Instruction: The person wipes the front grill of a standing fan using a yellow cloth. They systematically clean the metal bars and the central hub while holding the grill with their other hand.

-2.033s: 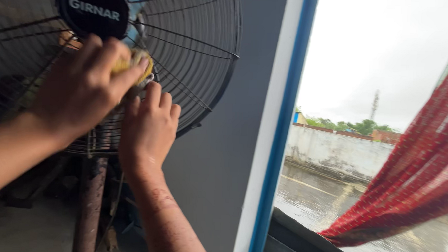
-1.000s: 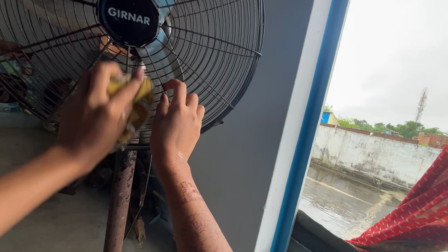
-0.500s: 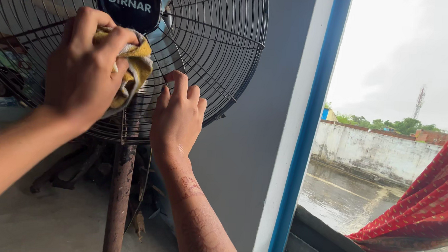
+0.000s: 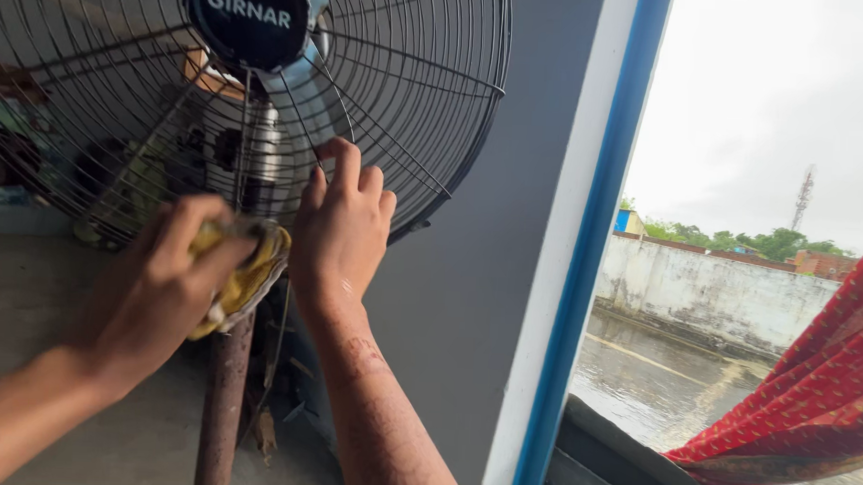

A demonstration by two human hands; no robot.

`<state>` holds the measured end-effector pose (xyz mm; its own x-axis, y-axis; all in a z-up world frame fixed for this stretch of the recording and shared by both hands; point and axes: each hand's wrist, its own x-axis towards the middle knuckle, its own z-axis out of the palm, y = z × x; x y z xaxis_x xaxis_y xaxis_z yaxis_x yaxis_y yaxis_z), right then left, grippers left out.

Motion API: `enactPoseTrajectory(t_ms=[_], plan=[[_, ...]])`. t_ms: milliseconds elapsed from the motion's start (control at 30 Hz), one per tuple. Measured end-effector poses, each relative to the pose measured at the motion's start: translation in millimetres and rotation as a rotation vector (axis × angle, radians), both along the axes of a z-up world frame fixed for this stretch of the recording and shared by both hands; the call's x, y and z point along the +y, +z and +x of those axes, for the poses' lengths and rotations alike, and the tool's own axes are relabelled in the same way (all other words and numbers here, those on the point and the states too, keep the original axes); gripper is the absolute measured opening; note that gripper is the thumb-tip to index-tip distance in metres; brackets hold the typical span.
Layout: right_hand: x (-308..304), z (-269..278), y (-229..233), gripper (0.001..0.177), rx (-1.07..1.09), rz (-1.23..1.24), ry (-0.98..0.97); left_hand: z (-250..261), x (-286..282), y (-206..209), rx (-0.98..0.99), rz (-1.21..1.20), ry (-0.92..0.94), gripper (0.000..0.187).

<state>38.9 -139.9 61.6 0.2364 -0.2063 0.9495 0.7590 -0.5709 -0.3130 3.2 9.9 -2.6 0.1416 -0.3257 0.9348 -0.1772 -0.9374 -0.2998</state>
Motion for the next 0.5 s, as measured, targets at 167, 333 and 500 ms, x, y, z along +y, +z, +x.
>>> enactPoseTrajectory(t_ms=[167, 333, 500], plan=[[1.3, 0.9, -2.9, 0.027, -0.037, -0.003, -0.007, -11.7, -19.9, 72.2, -0.351, -0.061, -0.075, 0.036], [0.3, -2.6, -4.8, 0.027, -0.03, -0.002, 0.025, -3.9, -49.9, 80.3, -0.459, -0.096, 0.22, 0.056], [0.9, -7.1, -6.3, 0.024, -0.001, 0.02, 0.059, 16.6, -48.9, 21.5, -0.405, -0.106, 0.293, 0.03]])
